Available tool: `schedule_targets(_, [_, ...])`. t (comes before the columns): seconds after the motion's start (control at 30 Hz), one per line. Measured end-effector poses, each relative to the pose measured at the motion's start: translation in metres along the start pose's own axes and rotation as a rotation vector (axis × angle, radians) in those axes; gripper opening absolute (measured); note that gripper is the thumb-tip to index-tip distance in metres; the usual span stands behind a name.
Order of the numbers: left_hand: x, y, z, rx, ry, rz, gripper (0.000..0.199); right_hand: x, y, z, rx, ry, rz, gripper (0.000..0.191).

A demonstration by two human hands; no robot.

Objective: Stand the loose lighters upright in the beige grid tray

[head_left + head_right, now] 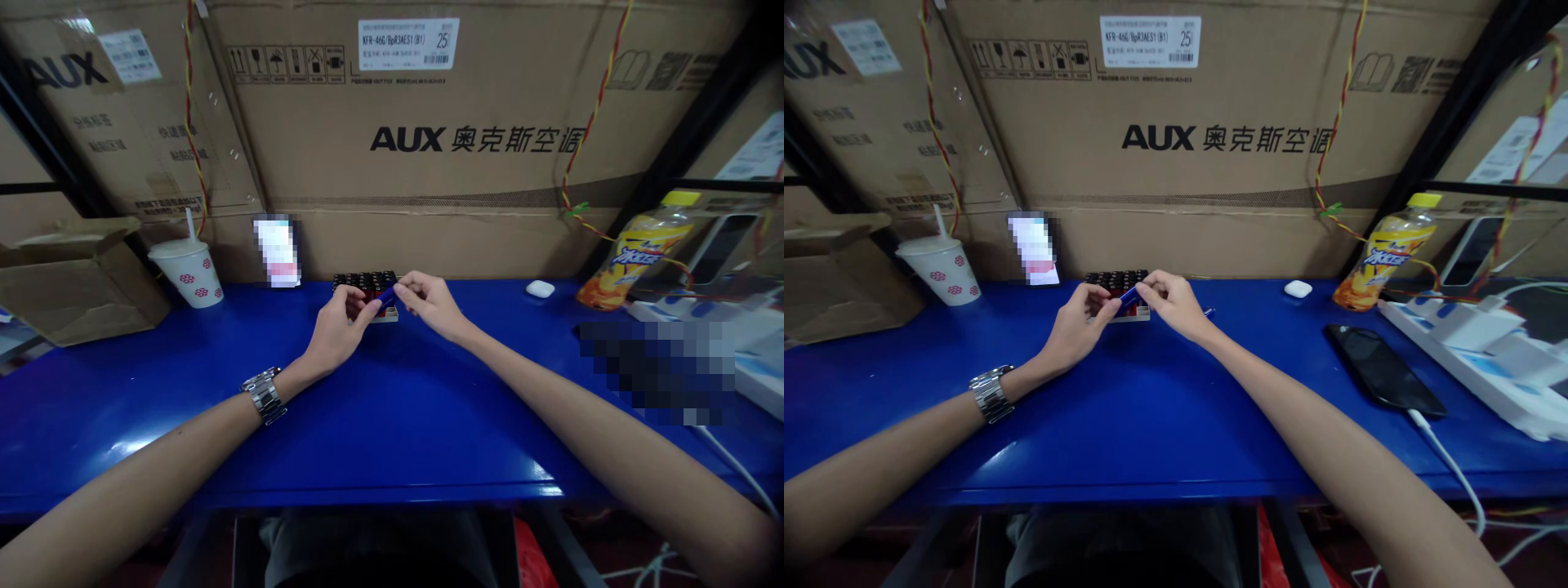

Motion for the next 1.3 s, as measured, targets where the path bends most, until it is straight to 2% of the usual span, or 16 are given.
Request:
schedule_targets(0.1, [-0.006, -0.001, -0.005, 0.024, -0.034, -0.085, 0.015, -0.019, -0.007, -0.017, 0.048, -0.04, -0.108, 0.031])
schedule_targets(0.2, [-0.009, -0.002, -0.006, 0.024, -0.055, -0.109, 0.013, -0.029, -0.011, -0.031, 0.083, 0.057, -0.19, 0.028])
schedule_targets(0.3, [-0.008, -0.002, -0.005, 0.024, -0.062, -0.088, 0.011, -0.024, -0.012, -0.034, 0.087, 0.153, -0.175, 0.024])
schedule_targets(0.47, [-0.006, -0.002, -0.003, 0.029, -0.055, -0.061, 0.011, -0.01, -0.006, -0.02, 0.032, 0.195, -0.092, 0.028])
schedule_targets(0.7, [-0.005, -0.002, -0.005, 0.032, -0.061, -0.02, 0.012, -0.008, -0.004, -0.013, -0.078, 0.416, -0.144, 0.027])
schedule_targets(0.8, [-0.005, -0.001, -0.005, 0.045, -0.061, -0.01, 0.011, -0.006, -0.005, -0.013, -0.083, 0.471, -0.163, 0.029])
schedule_targets(0.97, [-0.004, -0.001, -0.005, 0.053, -0.069, 0.002, 0.011, -0.006, -0.003, -0.008, -0.073, 0.578, -0.109, 0.04])
schedule_targets(1.1, [-0.004, -0.001, -0.005, 0.062, -0.067, 0.009, 0.011, -0.024, -0.003, -0.001, -0.066, 0.676, -0.057, 0.061])
schedule_targets(1.2, [-0.004, -0.001, -0.005, 0.069, -0.073, 0.023, 0.011, -0.042, -0.004, -0.005, -0.073, 0.833, 0.15, 0.051])
schedule_targets(1.3, [-0.003, -0.001, -0.006, 0.075, -0.071, 0.042, 0.011, -0.066, -0.006, -0.018, 0.011, 1.006, 0.19, 0.039])
Point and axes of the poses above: each hand's wrist, its own y-axis away from the middle knuckle, its own x-axis out of the palm, z = x × y, the point moved 4 cm from there along -y, towards the middle knuckle, and after that the axes turned 14 degrees about x, right-handed, at the moved point
